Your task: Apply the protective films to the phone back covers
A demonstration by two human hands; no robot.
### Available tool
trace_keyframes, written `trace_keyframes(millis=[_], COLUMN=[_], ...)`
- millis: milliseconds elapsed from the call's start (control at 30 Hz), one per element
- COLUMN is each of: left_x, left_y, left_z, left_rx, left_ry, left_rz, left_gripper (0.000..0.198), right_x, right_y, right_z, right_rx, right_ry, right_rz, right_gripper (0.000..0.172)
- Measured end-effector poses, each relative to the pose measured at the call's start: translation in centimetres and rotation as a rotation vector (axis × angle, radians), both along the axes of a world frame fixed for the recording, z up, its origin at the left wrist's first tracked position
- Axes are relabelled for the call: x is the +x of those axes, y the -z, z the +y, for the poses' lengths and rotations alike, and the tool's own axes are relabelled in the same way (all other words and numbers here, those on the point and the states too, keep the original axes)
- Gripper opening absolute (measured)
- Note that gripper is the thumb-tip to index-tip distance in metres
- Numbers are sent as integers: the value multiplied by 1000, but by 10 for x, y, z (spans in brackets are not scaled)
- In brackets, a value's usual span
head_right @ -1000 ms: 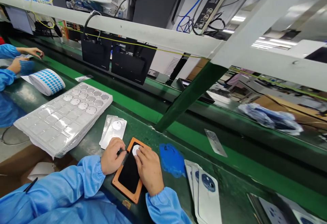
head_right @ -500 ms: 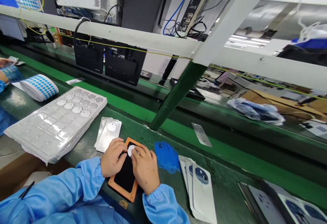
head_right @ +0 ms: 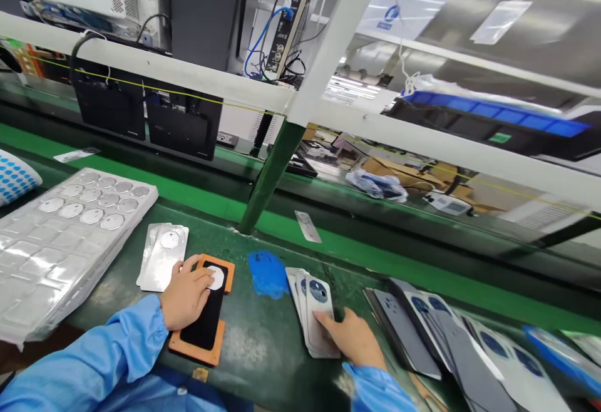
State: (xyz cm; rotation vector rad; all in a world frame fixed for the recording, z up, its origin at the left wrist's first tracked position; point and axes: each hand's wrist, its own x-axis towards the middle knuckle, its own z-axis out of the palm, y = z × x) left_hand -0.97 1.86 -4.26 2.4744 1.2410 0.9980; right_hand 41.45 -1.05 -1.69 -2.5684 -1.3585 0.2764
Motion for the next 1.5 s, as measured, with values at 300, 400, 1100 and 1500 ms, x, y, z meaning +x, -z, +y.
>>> trace_keyframes(millis=[300, 400, 1100, 1500], left_x=[-5, 1, 25, -13], left_y=[-2, -15, -28, -53], left_z=[-7, -14, -27, -52], left_rx=[-112, -360, -769, -916], left_ry=[-141, -132, 41, 194], left_rz=[-295, -496, -896, -1001], left_gripper=[10, 10, 17, 43], right_x=[-1, -35, -119, -266], right_y=[-25, -25, -37, -31], right_z=[-5, -13, -15, -43], right_rx=[140, 260, 400, 749], right_ry=[-4, -45, -94, -963], right_rz=[148, 241, 657, 60], right_gripper=[48, 55, 59, 20])
